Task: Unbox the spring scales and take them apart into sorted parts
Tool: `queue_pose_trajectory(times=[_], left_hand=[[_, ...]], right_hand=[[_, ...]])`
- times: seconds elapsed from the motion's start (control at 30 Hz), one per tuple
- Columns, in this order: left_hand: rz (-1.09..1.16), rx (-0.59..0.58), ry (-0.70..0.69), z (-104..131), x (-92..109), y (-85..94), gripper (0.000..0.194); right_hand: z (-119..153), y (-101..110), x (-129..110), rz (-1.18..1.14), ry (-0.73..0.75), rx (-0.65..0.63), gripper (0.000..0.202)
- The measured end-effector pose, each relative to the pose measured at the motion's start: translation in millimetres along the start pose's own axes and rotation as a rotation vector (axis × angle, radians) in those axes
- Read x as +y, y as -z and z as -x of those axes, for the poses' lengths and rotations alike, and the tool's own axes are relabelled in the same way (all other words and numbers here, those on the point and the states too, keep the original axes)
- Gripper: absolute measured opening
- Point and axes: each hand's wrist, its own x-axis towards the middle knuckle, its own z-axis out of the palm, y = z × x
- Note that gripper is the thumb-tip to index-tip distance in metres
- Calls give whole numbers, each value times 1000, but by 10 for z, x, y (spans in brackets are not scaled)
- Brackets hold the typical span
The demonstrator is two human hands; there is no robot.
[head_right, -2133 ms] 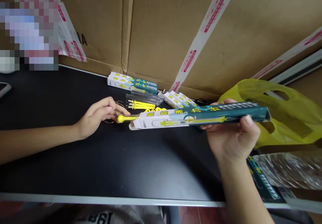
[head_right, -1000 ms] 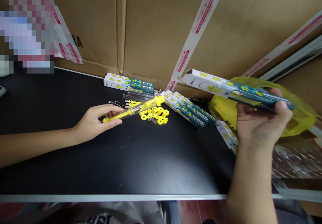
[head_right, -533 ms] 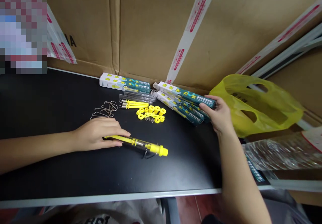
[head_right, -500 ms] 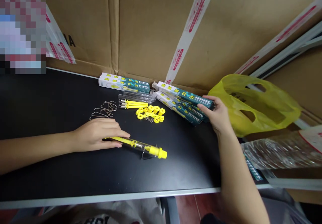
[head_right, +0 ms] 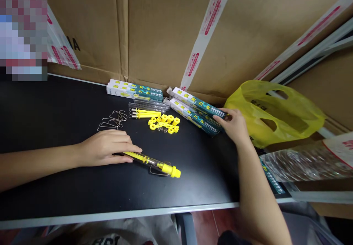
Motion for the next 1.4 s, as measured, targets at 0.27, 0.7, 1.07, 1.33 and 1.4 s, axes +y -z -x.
queue_pose_trajectory(times=[0.27, 0.7, 1.07, 1.33, 1.4], left_hand=[[17, 8, -2, -3, 3, -4, 28], [-11, 10, 0, -4, 13, 8, 28], [-25, 64, 85, 4, 1, -15, 27], [-35, 118, 172, -5, 12, 0, 25], [-24, 135, 200, -5, 11, 6, 24]], right_hand=[[-41, 90, 141, 28, -33, 61, 35], [-37, -15, 340, 72, -47, -60, 35], [134, -26, -276, 105, 103, 70, 36], [795, -224, -1629, -94, 672, -637, 26], [841, -289, -1656, -51, 663, -622, 24]])
